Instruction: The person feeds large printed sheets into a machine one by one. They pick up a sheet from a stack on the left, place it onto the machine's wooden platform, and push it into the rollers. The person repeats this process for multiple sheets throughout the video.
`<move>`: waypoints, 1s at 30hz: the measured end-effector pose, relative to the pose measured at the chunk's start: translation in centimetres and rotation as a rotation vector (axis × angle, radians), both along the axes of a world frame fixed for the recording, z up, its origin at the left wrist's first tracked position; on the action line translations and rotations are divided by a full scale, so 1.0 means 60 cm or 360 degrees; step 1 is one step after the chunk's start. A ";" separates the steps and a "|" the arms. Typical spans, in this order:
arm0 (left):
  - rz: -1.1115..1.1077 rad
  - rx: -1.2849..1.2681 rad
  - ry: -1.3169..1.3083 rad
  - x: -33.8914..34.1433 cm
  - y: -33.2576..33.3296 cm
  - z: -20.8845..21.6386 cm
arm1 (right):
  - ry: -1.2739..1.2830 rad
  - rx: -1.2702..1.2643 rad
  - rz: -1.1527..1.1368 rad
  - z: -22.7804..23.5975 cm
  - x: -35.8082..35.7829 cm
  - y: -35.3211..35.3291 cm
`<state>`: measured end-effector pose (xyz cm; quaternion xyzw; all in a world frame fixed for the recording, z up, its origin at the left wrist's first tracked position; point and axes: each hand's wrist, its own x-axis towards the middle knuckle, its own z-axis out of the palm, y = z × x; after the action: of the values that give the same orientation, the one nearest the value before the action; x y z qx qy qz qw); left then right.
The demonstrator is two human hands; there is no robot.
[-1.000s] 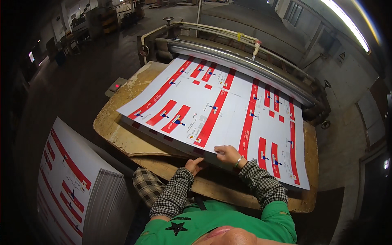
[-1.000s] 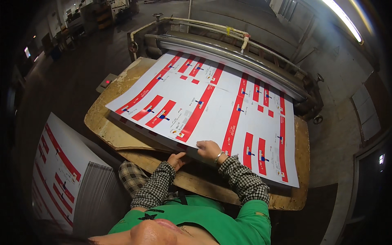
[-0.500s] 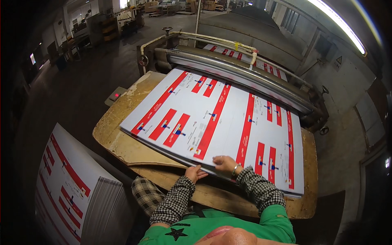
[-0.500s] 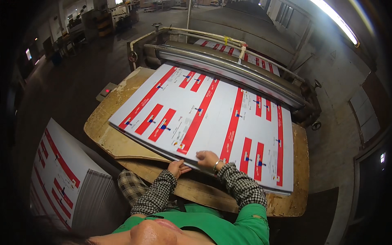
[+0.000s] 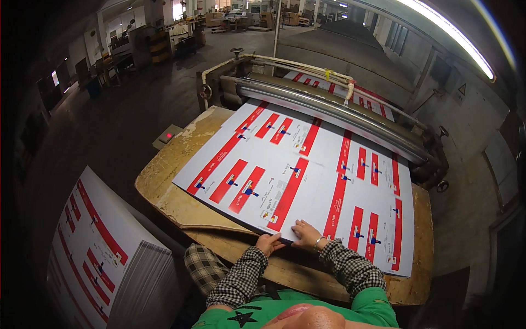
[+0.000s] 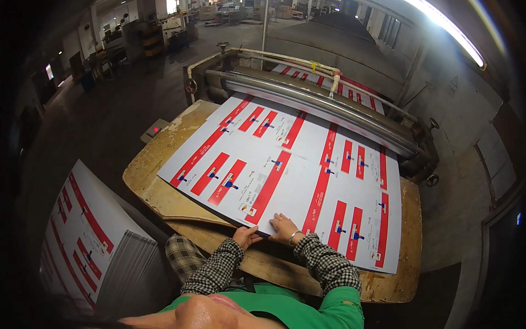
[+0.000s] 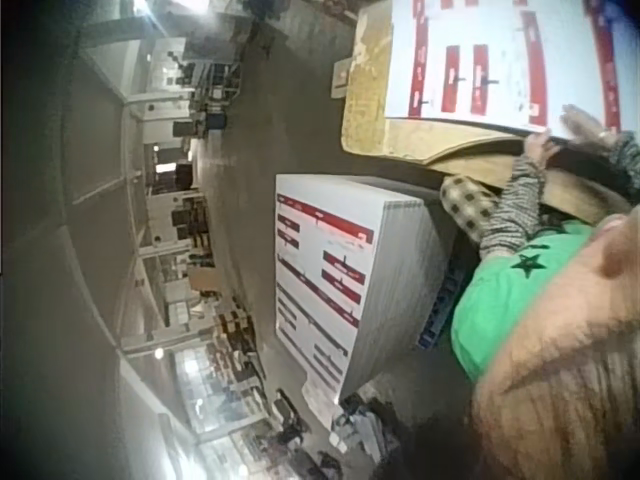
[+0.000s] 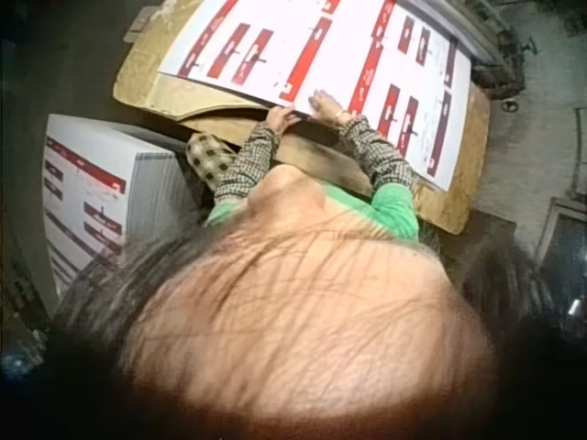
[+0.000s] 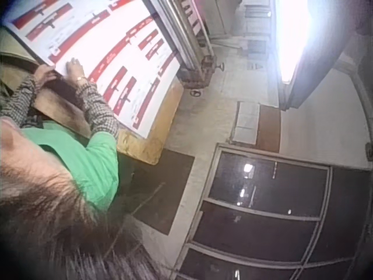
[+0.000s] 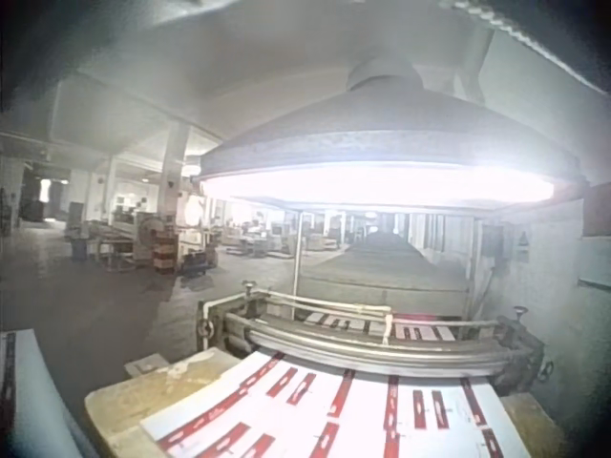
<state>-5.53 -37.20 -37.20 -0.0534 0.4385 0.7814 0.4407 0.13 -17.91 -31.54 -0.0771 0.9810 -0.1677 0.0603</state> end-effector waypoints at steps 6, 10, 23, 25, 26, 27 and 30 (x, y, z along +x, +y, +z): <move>0.0061 -0.0435 -0.0082 -0.015 -0.013 -0.055 | 0.0019 -0.0401 -0.0201 0.108 -0.018 0.010; 0.0093 -0.0752 -0.0096 -0.014 -0.006 -0.076 | 0.0162 -0.0361 -0.0142 0.118 0.007 -0.004; 0.0050 0.0036 -0.0082 -0.003 0.012 0.001 | 0.0024 -0.0393 -0.0369 -0.038 -0.045 0.075; 0.0091 0.0015 -0.0106 -0.007 0.011 -0.004 | 0.0281 -0.0006 -0.0587 -0.037 -0.083 0.078; 0.0090 0.0007 -0.0108 -0.003 0.010 -0.006 | 0.0235 0.0007 -0.0456 -0.041 -0.083 0.073; 0.0093 0.0004 -0.0104 -0.004 0.010 -0.009 | 0.0195 0.0024 -0.0320 -0.048 -0.085 0.064; 0.0122 0.0027 -0.0152 -0.004 0.006 -0.014 | 0.0139 0.0321 -0.0115 -0.049 -0.022 -0.013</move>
<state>-5.78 -36.87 -38.07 -0.1035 0.4082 0.7979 0.4314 -1.16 -18.70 -34.51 -0.0425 0.9967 -0.0666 0.0190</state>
